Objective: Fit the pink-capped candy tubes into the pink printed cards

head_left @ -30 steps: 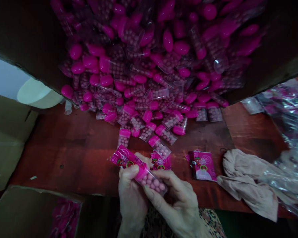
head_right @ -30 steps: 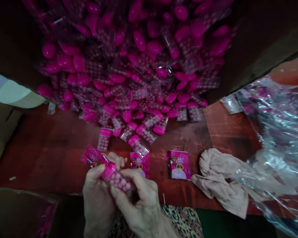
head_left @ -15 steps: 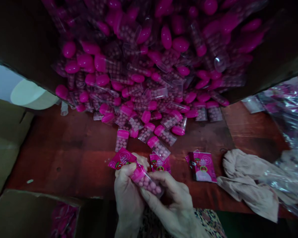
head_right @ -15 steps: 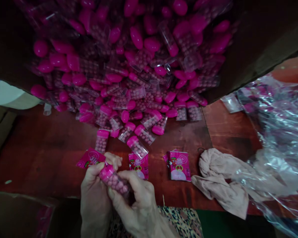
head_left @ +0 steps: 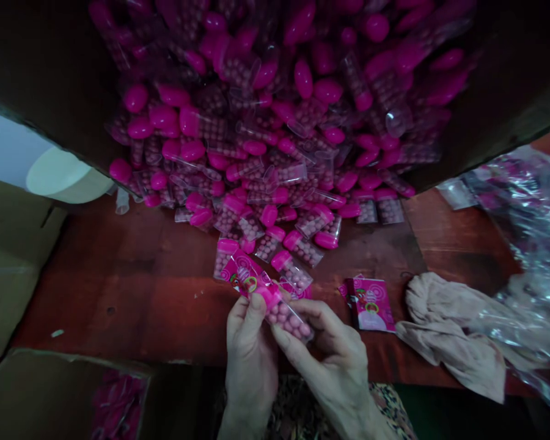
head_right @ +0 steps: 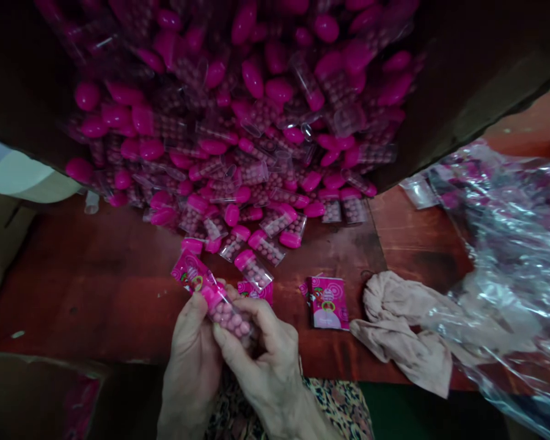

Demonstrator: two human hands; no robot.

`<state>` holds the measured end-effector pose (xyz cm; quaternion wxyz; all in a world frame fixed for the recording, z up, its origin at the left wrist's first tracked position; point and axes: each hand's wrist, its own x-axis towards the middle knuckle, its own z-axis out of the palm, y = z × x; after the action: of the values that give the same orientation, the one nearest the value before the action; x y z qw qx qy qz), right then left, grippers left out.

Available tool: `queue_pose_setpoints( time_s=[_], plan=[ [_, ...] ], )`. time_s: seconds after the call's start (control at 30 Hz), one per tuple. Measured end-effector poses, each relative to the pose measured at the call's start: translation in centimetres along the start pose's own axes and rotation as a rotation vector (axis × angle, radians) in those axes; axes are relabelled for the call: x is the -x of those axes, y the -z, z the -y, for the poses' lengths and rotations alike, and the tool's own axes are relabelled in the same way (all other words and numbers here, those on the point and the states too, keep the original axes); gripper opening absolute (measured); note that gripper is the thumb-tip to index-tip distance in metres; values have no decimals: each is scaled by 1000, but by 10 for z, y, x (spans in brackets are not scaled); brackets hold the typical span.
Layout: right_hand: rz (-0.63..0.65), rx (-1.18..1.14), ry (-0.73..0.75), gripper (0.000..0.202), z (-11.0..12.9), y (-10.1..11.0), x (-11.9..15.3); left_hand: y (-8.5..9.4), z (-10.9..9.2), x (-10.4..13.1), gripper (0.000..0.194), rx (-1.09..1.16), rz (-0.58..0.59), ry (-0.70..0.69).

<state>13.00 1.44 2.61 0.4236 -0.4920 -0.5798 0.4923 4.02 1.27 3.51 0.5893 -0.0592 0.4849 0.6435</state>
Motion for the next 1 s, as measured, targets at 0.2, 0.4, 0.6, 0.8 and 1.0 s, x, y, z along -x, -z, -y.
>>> queue_pose_setpoints(
  time_s=[0.2,0.4,0.6,0.8,1.0],
  plan=[
    [30,-40,-85,10,1,0,3,4,-2,-2,18,-4,73,-74],
    [-78,61,11,17,9,2,17,-3,6,12,14,0,200,17],
    [-28,-116,-137,22,10,-6,10,3,6,13,24,40,96,-7],
    [-54,-254,-244,17,12,-12,8,0,2,11,20,-5,120,16],
    [-67,-163,-115,10,7,-11,8,1,3,11,22,-21,145,12]
  ],
)
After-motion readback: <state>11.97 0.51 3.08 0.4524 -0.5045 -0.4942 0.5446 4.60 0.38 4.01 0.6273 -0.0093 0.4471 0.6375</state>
